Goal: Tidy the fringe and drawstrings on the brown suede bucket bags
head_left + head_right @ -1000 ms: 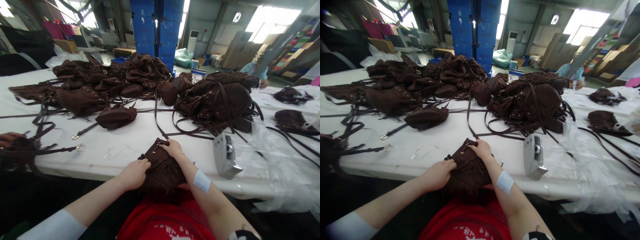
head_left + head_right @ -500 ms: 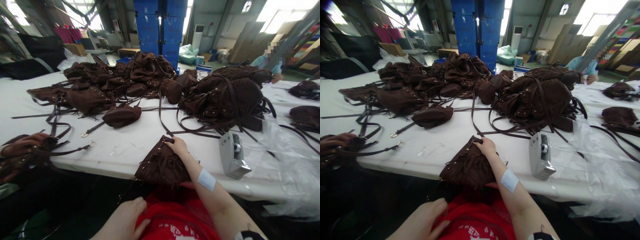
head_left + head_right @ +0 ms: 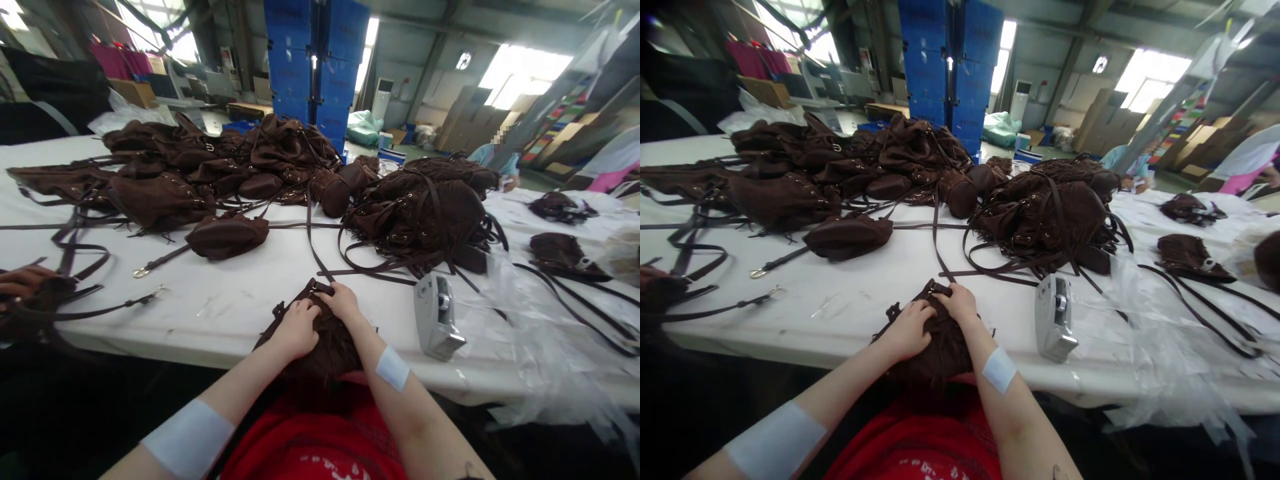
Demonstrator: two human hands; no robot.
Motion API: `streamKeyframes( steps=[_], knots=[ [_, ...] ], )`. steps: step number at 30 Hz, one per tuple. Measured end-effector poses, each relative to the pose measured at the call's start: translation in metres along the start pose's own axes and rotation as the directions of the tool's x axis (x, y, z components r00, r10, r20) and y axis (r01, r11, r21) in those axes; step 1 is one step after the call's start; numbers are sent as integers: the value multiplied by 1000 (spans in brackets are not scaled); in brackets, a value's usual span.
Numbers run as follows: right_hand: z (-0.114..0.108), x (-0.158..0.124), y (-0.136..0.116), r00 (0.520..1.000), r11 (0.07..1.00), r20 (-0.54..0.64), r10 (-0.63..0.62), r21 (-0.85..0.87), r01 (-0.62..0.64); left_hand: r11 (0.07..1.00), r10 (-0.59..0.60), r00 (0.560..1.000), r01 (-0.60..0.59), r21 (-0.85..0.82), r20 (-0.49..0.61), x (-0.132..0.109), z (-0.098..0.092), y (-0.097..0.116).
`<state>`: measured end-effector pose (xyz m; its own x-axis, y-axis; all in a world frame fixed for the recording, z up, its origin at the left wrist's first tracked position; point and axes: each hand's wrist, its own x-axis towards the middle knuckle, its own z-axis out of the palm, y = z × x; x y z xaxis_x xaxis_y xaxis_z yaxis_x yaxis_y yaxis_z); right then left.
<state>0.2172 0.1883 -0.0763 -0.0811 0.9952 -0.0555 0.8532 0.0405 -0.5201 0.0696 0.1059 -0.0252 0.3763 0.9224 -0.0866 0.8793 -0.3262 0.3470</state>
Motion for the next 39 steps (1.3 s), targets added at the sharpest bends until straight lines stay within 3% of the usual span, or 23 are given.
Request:
streamKeyframes(
  steps=[4, 9, 12, 15, 23, 29, 39],
  knots=[
    [3, 2, -1, 1000, 1000, 3, -20, -9, 20, 984, 168, 985, -169, 48, 29, -24, -5, -11],
    [2, 1, -2, 1000, 1000, 11, -22, -14, 22, 980, 163, 977, -176, 91, 136, -21, -14, -6],
    [1, 0, -2, 999, 999, 9, -32, 7, 32, 982, 169, 955, -184, 39, 245, -13, -22, -9],
    [0, -1, -1, 999, 999, -3, -43, 26, 43, 990, 143, 940, -143, -23, 309, -21, -29, -11],
    [3, 0, -2, 999, 997, 26, -46, 67, 44, 986, 98, 958, -130, 106, 268, -78, -24, 5],
    [2, -1, -2, 999, 999, 15, -42, 11, 41, 971, 103, 953, -158, 179, 283, -91, -15, 19],
    [5, 1, 0, 996, 998, 74, -60, 31, 58, 958, 210, 920, -262, 118, 332, -114, -23, 25]
  ],
)
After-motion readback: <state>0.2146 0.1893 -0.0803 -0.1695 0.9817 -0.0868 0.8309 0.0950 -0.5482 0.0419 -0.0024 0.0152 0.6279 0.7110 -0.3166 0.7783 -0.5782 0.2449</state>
